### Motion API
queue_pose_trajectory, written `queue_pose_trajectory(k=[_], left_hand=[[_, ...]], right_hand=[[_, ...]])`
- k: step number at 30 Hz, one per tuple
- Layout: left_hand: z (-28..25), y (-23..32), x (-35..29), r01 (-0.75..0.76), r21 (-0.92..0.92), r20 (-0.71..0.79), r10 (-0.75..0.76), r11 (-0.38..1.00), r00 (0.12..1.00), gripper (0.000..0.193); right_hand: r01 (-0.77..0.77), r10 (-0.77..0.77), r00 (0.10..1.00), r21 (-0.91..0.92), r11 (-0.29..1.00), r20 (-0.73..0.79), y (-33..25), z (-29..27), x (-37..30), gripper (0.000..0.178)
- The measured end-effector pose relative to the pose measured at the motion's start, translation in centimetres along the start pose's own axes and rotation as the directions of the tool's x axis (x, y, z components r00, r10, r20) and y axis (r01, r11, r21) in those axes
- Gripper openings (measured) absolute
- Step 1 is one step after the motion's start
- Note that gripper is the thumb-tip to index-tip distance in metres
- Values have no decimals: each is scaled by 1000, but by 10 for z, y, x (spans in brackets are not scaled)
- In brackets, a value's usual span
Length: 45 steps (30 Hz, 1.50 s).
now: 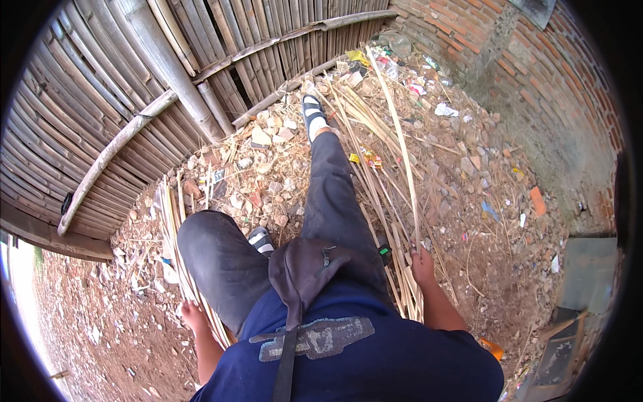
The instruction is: The person shaves and thins out long strips of bamboo using a knife while sitting on the ground.
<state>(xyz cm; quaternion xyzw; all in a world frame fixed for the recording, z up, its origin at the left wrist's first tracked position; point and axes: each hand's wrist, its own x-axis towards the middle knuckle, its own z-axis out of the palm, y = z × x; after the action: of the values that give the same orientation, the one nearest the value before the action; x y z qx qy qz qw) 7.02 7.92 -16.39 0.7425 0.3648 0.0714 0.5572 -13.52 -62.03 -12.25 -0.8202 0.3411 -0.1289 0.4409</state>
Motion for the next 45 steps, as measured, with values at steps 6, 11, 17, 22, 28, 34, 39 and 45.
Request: queue_pose_trajectory(k=[6,11,17,22,28,34,39,45], left_hand=[[57,205,-10,-518,-217,-25,525,828,851,34],[158,324,-109,-761,-391,418,836,518,355,27],[246,401,-257,-700,-563,797,514,440,-317,65],[296,407,-321,-679,-595,752,596,430,-281,64],[311,404,-348,-736,-623,576,792,264,-203,39],[301,436,-365,-752,-431,861,478,499,-176,38],[315,429,-364,-702,-527,805,547,479,-230,41],[325,428,-377,-600,-507,839,512,618,-182,42]], right_hand=[[-37,18,997,257,966,76,-93,-21,21,38],[46,-108,983,364,930,152,-155,-22,27,41],[165,-270,941,418,893,205,-187,-31,18,42],[296,-376,912,367,882,166,-202,-41,4,42],[254,-329,937,417,873,117,-190,-46,2,43],[261,-286,954,220,940,88,-187,-50,-2,45],[551,-552,831,-46,834,-59,-193,-46,0,39],[525,-526,847,-36,851,-78,-199,-47,-5,40]])
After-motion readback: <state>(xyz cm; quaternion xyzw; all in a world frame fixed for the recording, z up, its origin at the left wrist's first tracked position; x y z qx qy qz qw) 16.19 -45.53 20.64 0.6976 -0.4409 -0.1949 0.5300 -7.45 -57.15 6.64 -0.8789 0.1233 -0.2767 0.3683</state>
